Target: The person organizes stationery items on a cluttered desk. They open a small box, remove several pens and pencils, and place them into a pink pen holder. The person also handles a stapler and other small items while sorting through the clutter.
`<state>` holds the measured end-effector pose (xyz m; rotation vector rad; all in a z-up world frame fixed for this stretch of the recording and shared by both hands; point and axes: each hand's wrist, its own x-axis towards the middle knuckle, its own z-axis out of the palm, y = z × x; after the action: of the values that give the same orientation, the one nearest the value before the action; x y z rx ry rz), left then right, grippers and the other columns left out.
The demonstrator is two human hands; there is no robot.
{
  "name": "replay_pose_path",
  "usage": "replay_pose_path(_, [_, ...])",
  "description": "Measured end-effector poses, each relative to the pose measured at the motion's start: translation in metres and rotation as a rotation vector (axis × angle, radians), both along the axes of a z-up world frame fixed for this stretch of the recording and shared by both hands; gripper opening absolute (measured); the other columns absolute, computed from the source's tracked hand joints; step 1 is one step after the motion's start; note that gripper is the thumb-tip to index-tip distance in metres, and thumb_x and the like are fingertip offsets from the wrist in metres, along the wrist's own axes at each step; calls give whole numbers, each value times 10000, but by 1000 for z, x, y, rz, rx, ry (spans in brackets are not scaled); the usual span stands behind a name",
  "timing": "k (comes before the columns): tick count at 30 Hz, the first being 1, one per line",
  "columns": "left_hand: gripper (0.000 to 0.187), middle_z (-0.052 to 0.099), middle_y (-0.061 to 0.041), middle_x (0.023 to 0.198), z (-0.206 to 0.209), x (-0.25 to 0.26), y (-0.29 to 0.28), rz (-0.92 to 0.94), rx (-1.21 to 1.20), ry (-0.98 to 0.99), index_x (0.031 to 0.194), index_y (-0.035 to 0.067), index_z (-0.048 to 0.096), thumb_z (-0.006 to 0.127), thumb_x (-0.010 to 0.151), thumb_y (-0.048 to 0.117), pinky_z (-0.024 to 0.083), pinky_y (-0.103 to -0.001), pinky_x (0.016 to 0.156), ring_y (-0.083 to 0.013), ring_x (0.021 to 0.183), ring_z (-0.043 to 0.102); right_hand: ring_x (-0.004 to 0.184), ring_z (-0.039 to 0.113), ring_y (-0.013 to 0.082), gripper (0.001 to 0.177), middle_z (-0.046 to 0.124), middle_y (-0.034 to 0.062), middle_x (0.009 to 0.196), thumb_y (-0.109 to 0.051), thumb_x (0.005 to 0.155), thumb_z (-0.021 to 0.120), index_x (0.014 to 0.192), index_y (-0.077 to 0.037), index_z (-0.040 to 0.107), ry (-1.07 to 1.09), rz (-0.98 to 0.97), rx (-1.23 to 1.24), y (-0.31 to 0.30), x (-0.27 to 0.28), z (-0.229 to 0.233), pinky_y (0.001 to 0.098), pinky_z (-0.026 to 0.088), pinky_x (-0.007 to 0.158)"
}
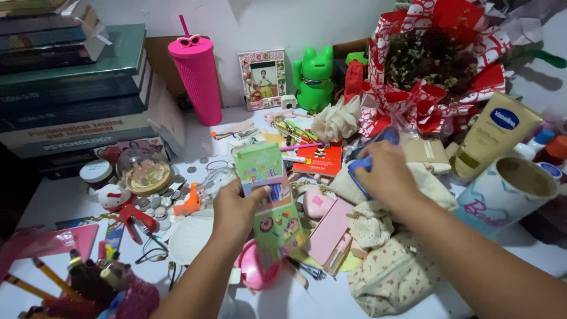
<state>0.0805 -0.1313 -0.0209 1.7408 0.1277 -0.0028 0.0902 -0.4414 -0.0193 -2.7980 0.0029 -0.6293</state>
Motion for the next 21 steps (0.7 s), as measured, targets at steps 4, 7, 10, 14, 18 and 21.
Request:
replay_pose_path(4, [203,800,-123,856,-1,13,-6,54,78,24,1012,27,775,770,822,99,586,-357,653,-190,702,747,1122,581,367,273,658,178,1058,-204,763,765,997,-73,713,129,124,79,21,21,-3,460,461,1001])
replay_pose_path(7, [255,798,-119,912,-9,26,-9,57,28,10,1068,27,725,760,819,70,596,-361,693,-200,757,759,1038,637,355,282,680,187,1029,-169,772,743,1031,-59,718,123,208,73,28,44,-11,441,505,931])
replay_pose_path(10, [393,779,-110,1011,-13,35,-7,61,0,-18,1177,58,630,747,803,30,591,-353,763,-203,862,758,888,767,260,279,769,143,943,-178,836,660,1084,-61,711,348,273,294,33,80,-23,378,587,844])
replay_pose_path(14, [531,747,-103,1113,-13,41,-7,70,-54,18,1268,102,523,724,792,-15,581,-350,833,-210,977,746,845,768,266,332,767,134,959,-170,830,657,1139,-54,686,403,326,281,28,125,-52,399,595,780])
replay_pose_path(18, [543,736,-117,1116,-16,43,-4,91,-70,108,1254,96,480,740,793,-25,595,-368,831,-220,983,746,1048,662,369,463,667,230,1148,-114,807,658,1257,-18,609,330,488,156,29,170,-83,449,515,898])
replay_pose_path(21, [541,741,-122,1096,-24,43,-3,85,-63,91,1226,78,486,754,771,-39,605,-362,827,-215,976,758,1204,597,382,519,620,245,1281,-77,809,618,1324,-22,576,339,471,106,32,189,-98,445,469,1015])
